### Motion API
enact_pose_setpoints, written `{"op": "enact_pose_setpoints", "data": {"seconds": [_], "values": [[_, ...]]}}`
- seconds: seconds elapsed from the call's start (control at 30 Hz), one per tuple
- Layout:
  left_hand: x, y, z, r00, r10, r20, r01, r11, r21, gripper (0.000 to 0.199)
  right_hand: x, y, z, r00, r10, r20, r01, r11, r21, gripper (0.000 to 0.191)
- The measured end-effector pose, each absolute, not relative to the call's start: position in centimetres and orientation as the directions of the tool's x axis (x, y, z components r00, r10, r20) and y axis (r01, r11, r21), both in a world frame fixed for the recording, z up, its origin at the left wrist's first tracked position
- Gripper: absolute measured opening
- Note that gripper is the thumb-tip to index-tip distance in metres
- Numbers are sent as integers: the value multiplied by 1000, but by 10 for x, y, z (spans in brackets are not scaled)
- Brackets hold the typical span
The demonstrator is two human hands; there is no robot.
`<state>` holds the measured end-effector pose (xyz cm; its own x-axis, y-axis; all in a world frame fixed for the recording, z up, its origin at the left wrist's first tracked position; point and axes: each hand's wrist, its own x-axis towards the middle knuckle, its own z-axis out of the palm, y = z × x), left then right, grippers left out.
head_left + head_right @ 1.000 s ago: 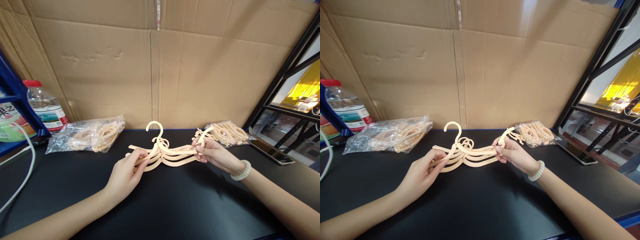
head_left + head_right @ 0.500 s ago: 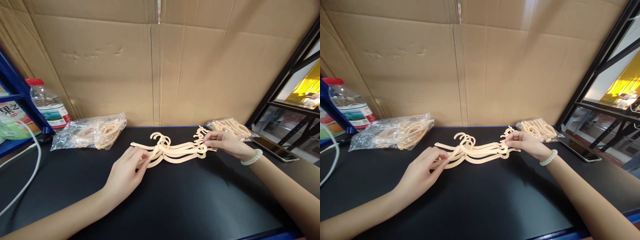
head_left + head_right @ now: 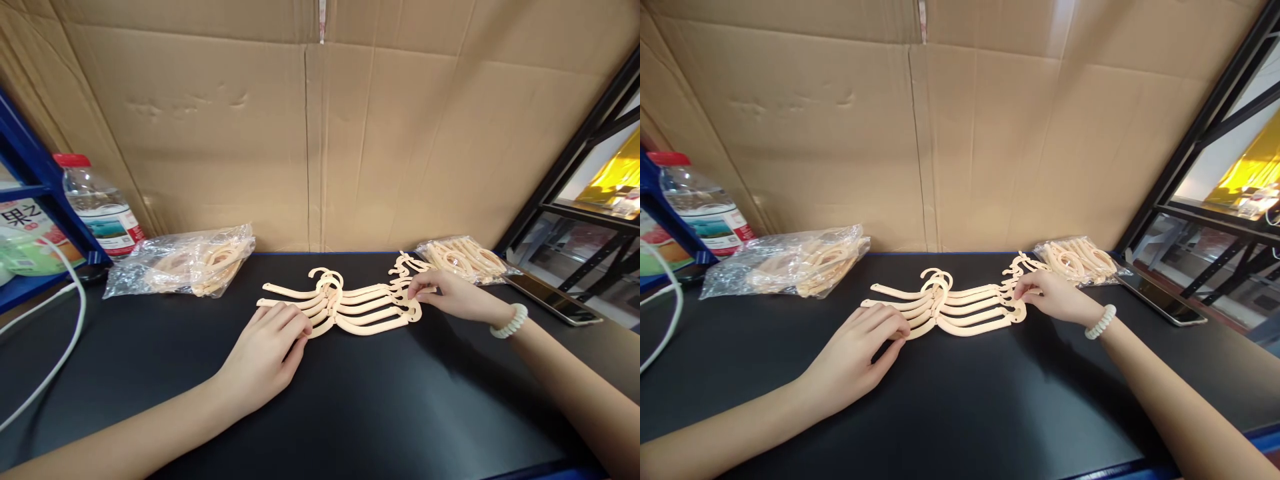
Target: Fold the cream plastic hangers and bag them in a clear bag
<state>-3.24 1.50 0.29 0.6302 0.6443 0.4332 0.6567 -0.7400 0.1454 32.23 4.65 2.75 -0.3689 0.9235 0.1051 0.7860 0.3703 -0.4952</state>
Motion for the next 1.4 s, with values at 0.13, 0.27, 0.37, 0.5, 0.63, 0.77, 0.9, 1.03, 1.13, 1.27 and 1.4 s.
{"op": "enact_pose_setpoints", "data": {"seconds": [0.13,0.27,0.37,0.5,0.63,0.77,0.9,1.03,1.13,1.27,1.4], "values": [[-33,17,3,626,660,415,701,-710,73,20,321,48,25,-367,922,122,806,381,-453,20],[-34,19,0,596,671,440,731,-681,47,25,316,45,24,-326,920,217,818,389,-423,19],[-33,18,-3,583,659,475,726,-685,61,23,304,39,21,-288,901,325,815,408,-411,34],[-32,17,-6,602,656,454,713,-698,64,36,281,29,9,-377,885,274,803,460,-380,67],[-32,19,-9,592,725,352,761,-647,54,45,266,27,-7,-469,871,142,831,490,-263,80],[-31,26,-7,608,746,272,766,-641,45,50,262,29,-16,-471,872,136,844,490,-218,75],[-33,33,-5,638,742,207,751,-658,45,53,265,33,-14,-464,874,143,842,486,-234,76],[-35,37,-6,645,725,243,739,-672,43,51,279,44,-6,-433,880,196,848,471,-242,67],[-35,37,-7,649,709,277,729,-683,41,50,294,56,-1,-408,883,231,878,449,-166,60],[-34,37,-6,657,705,267,724,-689,38,49,314,68,1,-356,901,249,919,386,-80,53],[-35,36,-6,653,702,285,723,-689,41,48,333,74,8,-280,913,297,948,311,-63,49]]}}
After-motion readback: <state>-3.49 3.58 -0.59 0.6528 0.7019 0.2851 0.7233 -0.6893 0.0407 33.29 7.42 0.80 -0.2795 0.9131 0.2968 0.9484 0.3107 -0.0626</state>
